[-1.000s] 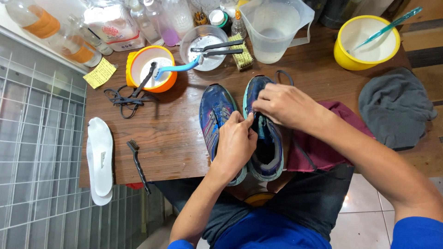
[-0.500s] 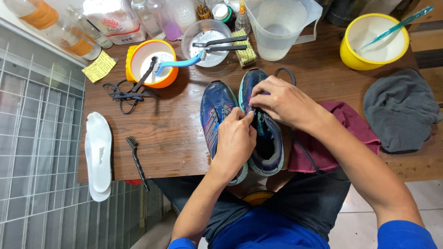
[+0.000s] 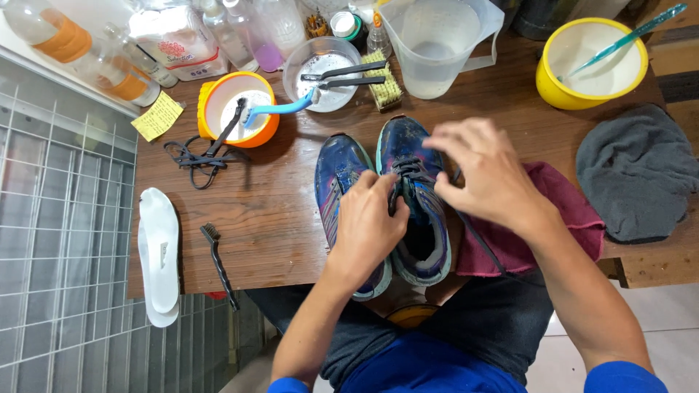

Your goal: Unlacing a pair of sneakers and removing the insoles to prepare them for cleaning.

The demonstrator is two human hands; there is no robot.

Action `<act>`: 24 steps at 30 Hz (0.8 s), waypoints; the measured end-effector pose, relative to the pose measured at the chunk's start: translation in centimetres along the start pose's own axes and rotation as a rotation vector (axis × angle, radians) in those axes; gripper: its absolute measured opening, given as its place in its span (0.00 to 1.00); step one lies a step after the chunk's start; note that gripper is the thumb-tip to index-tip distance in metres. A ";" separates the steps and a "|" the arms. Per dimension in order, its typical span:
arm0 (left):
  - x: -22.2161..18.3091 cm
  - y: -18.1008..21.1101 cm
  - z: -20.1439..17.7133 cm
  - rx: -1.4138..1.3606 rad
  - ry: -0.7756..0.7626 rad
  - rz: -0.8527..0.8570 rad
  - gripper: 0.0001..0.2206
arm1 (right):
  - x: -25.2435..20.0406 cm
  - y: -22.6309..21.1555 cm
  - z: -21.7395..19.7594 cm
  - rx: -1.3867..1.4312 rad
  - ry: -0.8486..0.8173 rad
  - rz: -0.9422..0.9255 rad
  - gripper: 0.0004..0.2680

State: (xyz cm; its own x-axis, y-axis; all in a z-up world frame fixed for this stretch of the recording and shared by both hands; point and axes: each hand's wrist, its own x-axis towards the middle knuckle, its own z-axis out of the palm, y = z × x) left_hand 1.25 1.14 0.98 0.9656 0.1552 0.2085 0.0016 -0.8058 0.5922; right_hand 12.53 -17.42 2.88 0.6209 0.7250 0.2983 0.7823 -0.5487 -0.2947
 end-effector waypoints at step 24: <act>6.9 -2.5 0.8 -0.304 -0.366 -0.042 0.07 | -2.0 -0.2 1.0 0.271 -0.232 0.274 0.07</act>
State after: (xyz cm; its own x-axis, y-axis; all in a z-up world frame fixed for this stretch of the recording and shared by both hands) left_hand 8.16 3.80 0.29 0.9945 -0.0720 -0.0759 0.0188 -0.5907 0.8067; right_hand 11.06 -18.28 1.44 0.7516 0.6591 -0.0262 0.5300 -0.6271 -0.5709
